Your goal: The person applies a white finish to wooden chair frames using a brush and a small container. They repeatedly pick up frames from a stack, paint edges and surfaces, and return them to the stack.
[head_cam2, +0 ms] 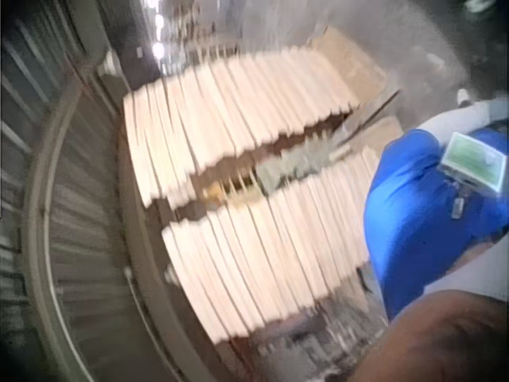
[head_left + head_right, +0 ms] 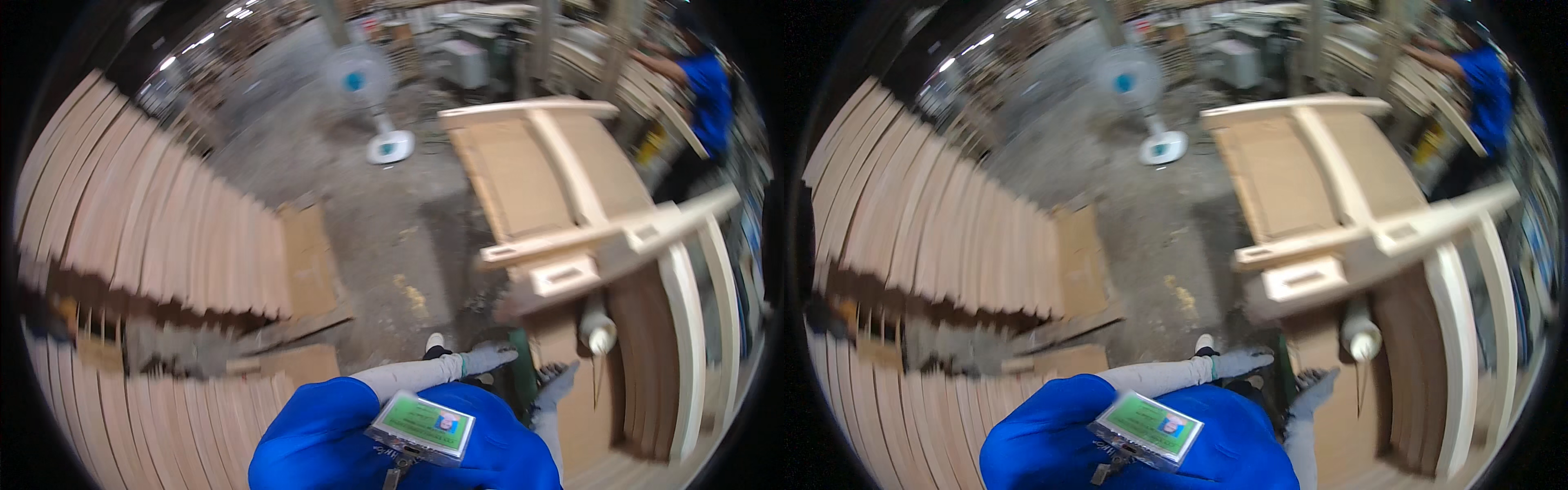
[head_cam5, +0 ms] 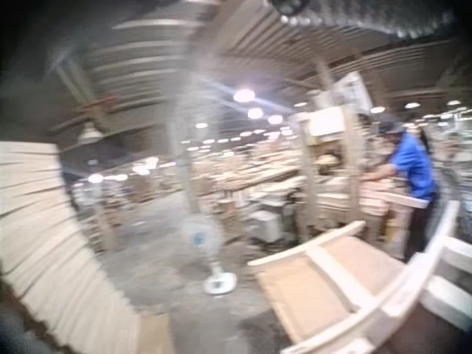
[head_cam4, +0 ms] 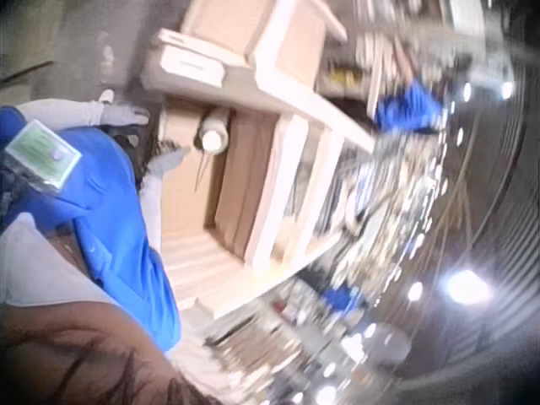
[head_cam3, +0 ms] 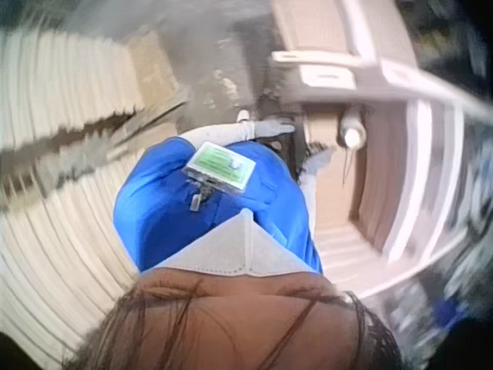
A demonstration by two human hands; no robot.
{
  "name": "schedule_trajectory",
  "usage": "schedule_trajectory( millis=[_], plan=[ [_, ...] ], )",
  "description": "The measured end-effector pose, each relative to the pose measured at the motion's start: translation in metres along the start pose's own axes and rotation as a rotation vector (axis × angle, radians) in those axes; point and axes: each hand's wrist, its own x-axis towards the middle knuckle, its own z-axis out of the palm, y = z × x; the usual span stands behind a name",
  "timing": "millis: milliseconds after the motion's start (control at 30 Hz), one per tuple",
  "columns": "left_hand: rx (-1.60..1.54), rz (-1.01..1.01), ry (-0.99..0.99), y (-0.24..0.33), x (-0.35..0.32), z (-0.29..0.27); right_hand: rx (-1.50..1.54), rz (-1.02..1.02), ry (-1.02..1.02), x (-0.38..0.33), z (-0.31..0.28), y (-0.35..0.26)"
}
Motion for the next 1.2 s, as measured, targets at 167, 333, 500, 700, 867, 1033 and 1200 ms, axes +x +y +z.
schedule_trajectory(
  millis=[167,333,500,700,867,1033,1200],
  plan=[
    [-0.328,-0.345,0.347,-0.053,-0.085,-0.076,-0.394,-0.098,-0.274,0.027,-0.034,0.039],
    [-0.742,-0.437,0.822,-0.129,-0.164,-0.145,-0.514,-0.111,-0.498,0.008,0.075,0.087],
    [-0.217,-0.663,1.166,-0.124,-0.272,-0.314,-0.531,-0.098,-0.757,-0.040,0.222,0.137],
    [-0.002,-0.334,1.855,-0.066,-0.412,-0.502,-0.507,-0.086,-1.085,-0.116,0.382,0.187],
    [0.212,-0.089,2.008,0.001,-0.477,-0.564,-0.524,-0.155,-1.382,-0.164,0.496,0.213],
    [0.549,-0.130,2.167,0.056,-0.520,-0.591,-0.660,-0.191,-1.690,-0.179,0.617,0.236],
    [0.859,-0.409,2.220,0.114,-0.519,-0.626,-0.694,-0.183,-1.904,-0.210,0.740,0.262]
  ],
)
